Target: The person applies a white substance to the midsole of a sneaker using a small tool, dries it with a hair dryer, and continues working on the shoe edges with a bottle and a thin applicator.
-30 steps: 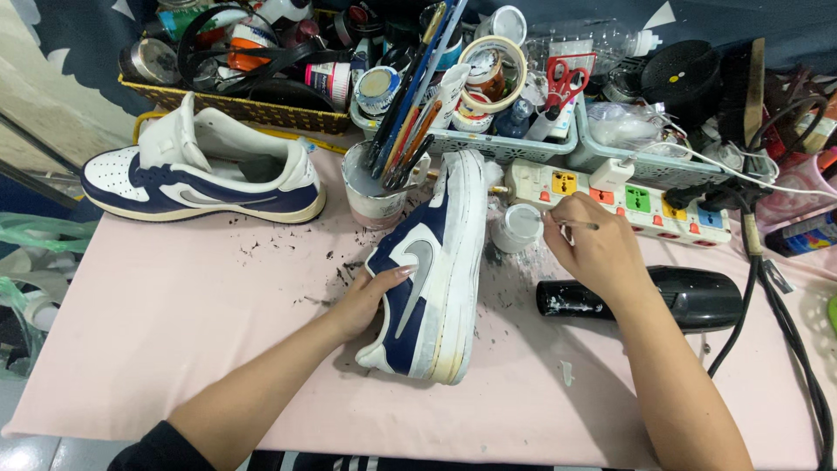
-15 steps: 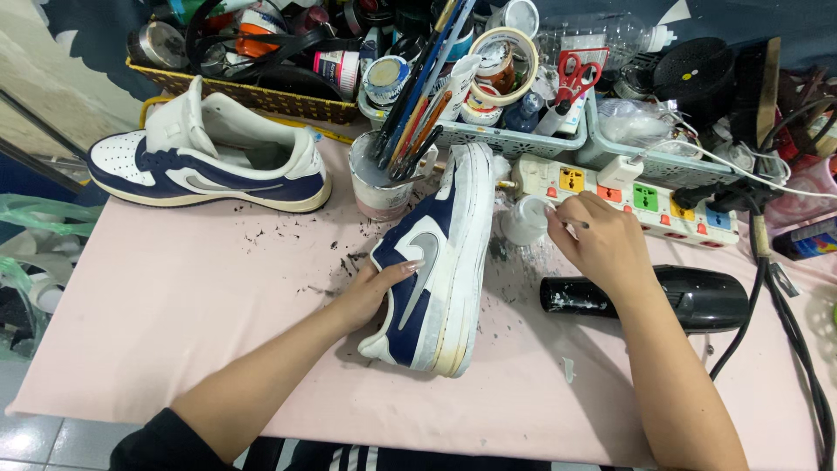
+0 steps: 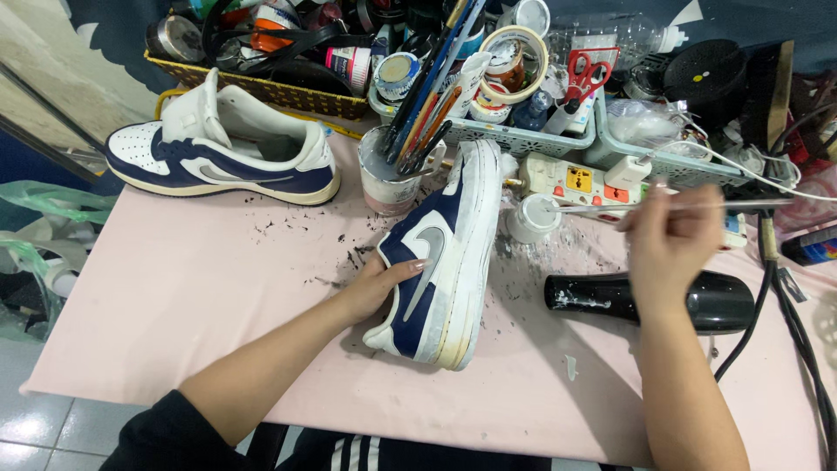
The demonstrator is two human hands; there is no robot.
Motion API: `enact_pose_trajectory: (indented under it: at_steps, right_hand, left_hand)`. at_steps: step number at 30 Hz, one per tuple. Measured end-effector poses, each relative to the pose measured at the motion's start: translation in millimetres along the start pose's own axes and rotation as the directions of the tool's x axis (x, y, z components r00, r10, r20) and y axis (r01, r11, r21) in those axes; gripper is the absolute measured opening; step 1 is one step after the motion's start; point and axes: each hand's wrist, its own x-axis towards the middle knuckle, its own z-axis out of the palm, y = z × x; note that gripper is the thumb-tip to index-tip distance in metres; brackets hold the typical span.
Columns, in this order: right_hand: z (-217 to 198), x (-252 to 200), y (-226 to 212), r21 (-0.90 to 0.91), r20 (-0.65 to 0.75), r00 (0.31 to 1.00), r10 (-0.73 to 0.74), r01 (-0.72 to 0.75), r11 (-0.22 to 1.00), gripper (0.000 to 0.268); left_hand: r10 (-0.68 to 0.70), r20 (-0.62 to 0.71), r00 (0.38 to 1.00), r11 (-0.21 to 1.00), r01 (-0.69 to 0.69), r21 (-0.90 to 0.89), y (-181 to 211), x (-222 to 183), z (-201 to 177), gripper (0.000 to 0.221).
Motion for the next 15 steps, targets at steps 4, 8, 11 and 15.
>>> enact_pose_trajectory:
  at_steps: [4, 8, 11, 15]
  right_hand:
    - [-16.8, 5.6, -7.3, 0.434, -0.059, 0.909, 0.413, -0.349, 0.83, 0.023]
    - [-18.2, 5.1, -13.8, 0.536, 0.069, 0.883, 0.463, -0.425, 0.73, 0.035]
    - [-14.0, -5.8, -28.0, 0.523, 0.048, 0.941, 0.336, -0.31, 0.794, 0.025]
    - [-7.2, -36.1, -54.1, 0.189, 0.114, 0.993, -0.038, 0.016, 0.982, 0.009]
  left_hand:
    - [0.027, -0.002, 1.0, 0.99, -0.027, 0.141, -0.6, -0.4, -1.9, 0.07]
    - [0.133, 0.064, 0.989, 0.958, -0.145, 0.246, -2.1, -1.7, -3.2, 0.079]
    - [0.161, 0.142, 0.977, 0.959, -0.189, 0.213, -1.0, -3.1, -1.1, 0.081]
    - [0.125, 0.136, 0.983, 0.96, -0.154, 0.232, 2.7, -5.6, 3.3, 0.079]
